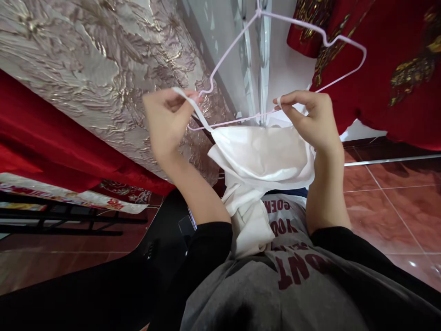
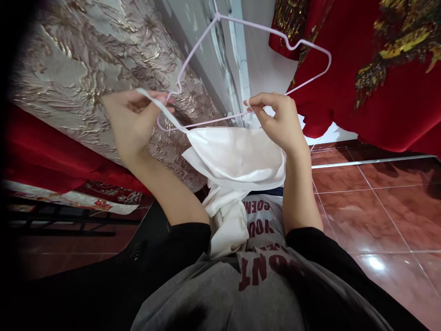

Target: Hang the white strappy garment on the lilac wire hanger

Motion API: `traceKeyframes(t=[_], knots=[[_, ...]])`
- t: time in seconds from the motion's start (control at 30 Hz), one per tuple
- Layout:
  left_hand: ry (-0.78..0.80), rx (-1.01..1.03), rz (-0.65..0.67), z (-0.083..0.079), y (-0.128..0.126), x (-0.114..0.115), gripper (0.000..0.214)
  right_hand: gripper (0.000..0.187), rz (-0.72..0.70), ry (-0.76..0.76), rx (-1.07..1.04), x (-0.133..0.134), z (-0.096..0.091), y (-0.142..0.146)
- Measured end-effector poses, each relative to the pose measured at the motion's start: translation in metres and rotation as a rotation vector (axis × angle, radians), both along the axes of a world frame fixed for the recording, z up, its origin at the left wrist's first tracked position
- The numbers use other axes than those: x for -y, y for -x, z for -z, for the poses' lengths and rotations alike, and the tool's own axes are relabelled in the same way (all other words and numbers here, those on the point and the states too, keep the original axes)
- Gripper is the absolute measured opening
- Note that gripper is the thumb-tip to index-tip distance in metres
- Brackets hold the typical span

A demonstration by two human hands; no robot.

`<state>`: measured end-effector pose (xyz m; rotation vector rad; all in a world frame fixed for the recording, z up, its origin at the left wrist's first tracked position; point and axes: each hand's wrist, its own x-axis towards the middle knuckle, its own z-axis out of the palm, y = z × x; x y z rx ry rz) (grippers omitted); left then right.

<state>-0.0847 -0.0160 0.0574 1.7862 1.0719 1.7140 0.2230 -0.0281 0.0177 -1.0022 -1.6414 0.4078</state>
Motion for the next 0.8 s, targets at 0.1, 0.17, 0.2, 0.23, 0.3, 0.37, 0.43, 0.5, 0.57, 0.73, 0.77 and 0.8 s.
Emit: traceKeyframes(t=[0.1, 0.17, 0.2, 0.23, 0.3, 0.37, 0.43, 0.5, 0.57, 0.73, 0.77, 0.8], knots=[[0.107, -0.016, 0.029, -0.019, -0.008, -0.016, 0.039, 0.019, 0.044, 0.006, 0.023, 0.001, -0.001, 0.000], [0.180, 0.037, 0.005, -0.023, -0.016, -0.021, 0.044, 0.021, 0.045, 0.003, 0.036, 0.002, -0.001, 0.002], [0.200, 0.073, -0.022, -0.023, -0.020, -0.023, 0.043, 0.021, 0.037, -0.003, 0.039, 0.002, -0.001, 0.003], [0.210, 0.101, -0.056, -0.023, -0.022, -0.023, 0.042, 0.020, 0.025, -0.008, 0.043, 0.002, -0.001, 0.004], [0.188, 0.093, -0.111, -0.020, -0.026, -0.024, 0.040, 0.018, 0.002, -0.011, 0.058, 0.003, -0.001, 0.005], [0.111, 0.041, -0.161, -0.016, -0.026, -0.025, 0.038, 0.016, -0.009, -0.006, 0.078, 0.003, -0.001, 0.005], [0.030, 0.048, -0.210, -0.007, -0.026, -0.023, 0.033, 0.015, -0.006, -0.005, 0.086, 0.003, 0.000, 0.005], [-0.001, 0.206, -0.246, 0.008, -0.031, -0.020, 0.029, 0.016, -0.007, -0.013, 0.080, 0.003, 0.002, 0.005], [0.001, 0.489, -0.240, 0.028, -0.041, -0.014, 0.031, 0.018, -0.010, -0.027, 0.075, 0.002, 0.003, 0.006], [0.027, 0.729, -0.104, 0.071, -0.072, -0.005, 0.040, 0.022, -0.017, -0.027, 0.079, 0.000, 0.007, 0.012], [0.019, 0.724, -0.095, 0.074, -0.074, -0.005, 0.041, 0.022, -0.018, -0.025, 0.069, -0.002, 0.009, 0.013], [0.007, 0.714, -0.101, 0.076, -0.075, -0.006, 0.042, 0.021, -0.012, -0.035, 0.045, -0.004, 0.011, 0.013]])
